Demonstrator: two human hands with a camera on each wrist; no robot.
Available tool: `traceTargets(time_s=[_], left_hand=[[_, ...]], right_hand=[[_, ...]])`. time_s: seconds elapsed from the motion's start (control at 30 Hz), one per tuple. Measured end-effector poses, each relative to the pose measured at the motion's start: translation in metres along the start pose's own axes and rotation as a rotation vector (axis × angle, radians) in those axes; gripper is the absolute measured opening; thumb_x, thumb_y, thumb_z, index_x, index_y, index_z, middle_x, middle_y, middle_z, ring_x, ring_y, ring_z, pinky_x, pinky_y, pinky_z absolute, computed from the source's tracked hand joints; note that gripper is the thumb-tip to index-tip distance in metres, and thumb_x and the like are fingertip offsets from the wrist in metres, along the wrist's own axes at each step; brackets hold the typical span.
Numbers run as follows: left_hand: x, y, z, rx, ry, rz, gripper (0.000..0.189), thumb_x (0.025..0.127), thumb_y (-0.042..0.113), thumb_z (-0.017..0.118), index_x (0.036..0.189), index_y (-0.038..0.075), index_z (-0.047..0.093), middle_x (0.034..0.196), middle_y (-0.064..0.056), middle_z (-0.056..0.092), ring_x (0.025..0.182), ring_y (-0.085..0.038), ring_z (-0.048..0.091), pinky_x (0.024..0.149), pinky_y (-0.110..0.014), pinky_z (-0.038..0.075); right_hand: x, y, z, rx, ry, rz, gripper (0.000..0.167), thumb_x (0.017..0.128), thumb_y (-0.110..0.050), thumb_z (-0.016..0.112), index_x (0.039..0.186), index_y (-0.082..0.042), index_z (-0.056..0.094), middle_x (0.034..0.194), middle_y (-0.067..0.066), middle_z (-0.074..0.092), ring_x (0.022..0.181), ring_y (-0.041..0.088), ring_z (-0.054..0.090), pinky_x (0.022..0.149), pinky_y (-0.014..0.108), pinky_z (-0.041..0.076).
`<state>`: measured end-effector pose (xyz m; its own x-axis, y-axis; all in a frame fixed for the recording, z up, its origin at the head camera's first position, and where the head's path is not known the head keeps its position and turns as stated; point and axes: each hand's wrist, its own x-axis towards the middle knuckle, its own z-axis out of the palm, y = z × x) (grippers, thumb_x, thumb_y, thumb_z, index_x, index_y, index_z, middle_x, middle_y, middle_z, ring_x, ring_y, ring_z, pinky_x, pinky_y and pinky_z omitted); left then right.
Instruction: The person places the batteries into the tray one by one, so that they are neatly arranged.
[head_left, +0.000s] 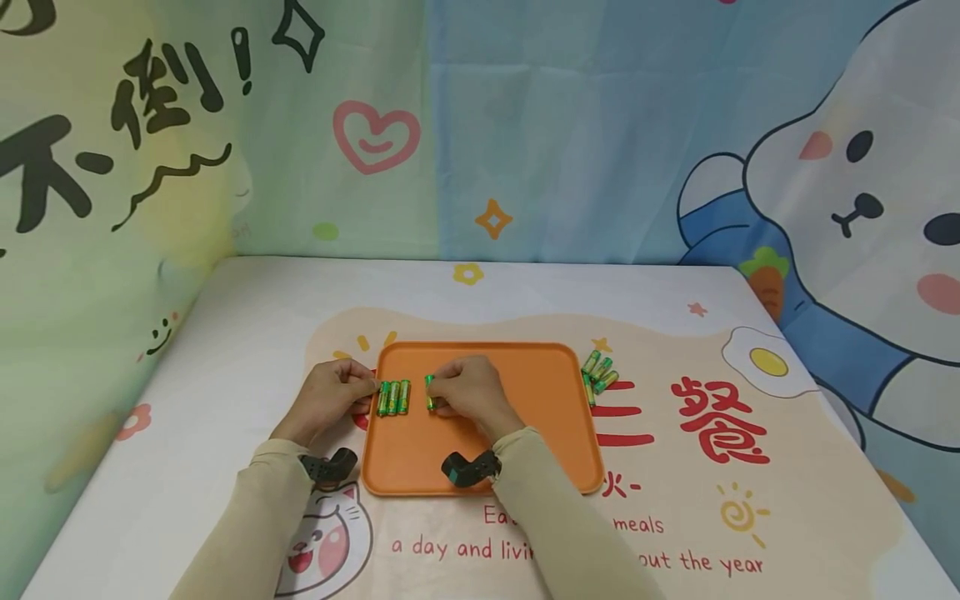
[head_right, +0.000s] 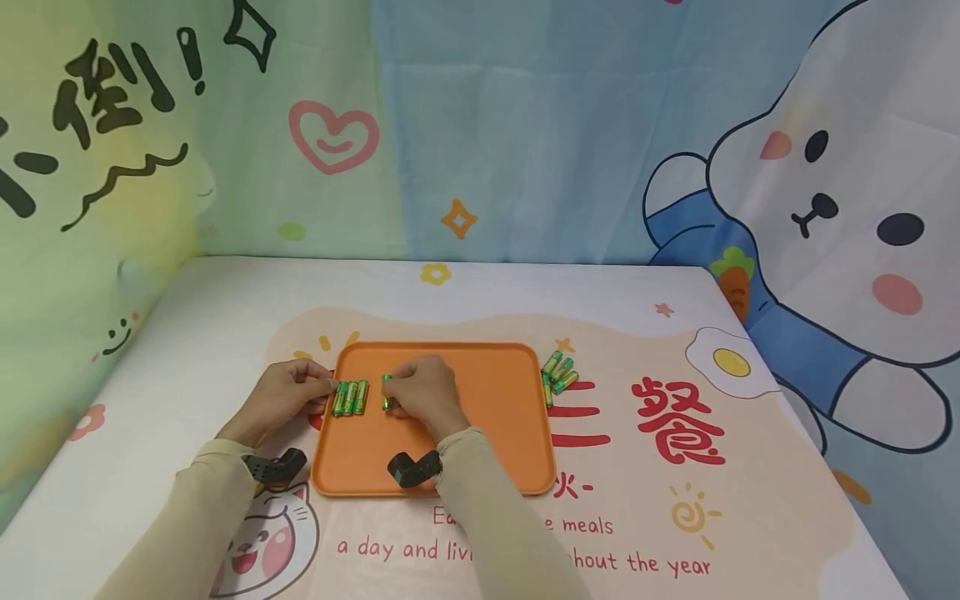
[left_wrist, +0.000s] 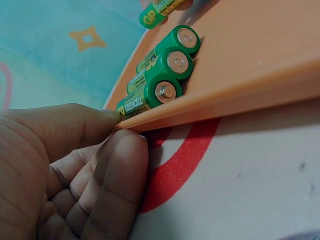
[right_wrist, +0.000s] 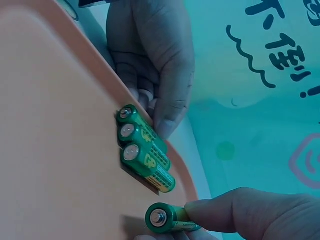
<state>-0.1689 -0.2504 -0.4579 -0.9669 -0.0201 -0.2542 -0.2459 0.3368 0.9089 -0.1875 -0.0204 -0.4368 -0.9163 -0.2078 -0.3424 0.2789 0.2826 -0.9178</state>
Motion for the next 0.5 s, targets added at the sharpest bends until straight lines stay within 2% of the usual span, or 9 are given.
traceTargets(time_s=[0.3, 0.5], left_hand=[[0.000, 0.000, 0.000, 0.003, 0.001, 0.002, 0.017, 0.096, 0.008, 0.068, 0.106, -0.007, 0.066, 0.079, -0.004, 0.068, 0.066, -0.010, 0.064, 0.061, -0.021, 0.057], [0.001, 0.000, 0.001, 0.008, 0.003, 0.000, 0.017, 0.096, 0.007, 0.068, 0.106, -0.007, 0.066, 0.079, -0.004, 0.068, 0.066, -0.009, 0.064, 0.061, -0.021, 0.057]], right_hand=[[-0.002, -0.007, 0.010, -0.052, 0.025, 0.001, 0.013, 0.087, 0.000, 0.073, 0.099, -0.001, 0.079, 0.097, 0.011, 0.074, 0.070, 0.020, 0.074, 0.063, 0.029, 0.062], [-0.001, -0.009, 0.015, -0.100, 0.031, -0.010, 0.010, 0.089, -0.001, 0.074, 0.097, -0.001, 0.079, 0.091, 0.009, 0.074, 0.068, 0.020, 0.073, 0.062, 0.029, 0.062]])
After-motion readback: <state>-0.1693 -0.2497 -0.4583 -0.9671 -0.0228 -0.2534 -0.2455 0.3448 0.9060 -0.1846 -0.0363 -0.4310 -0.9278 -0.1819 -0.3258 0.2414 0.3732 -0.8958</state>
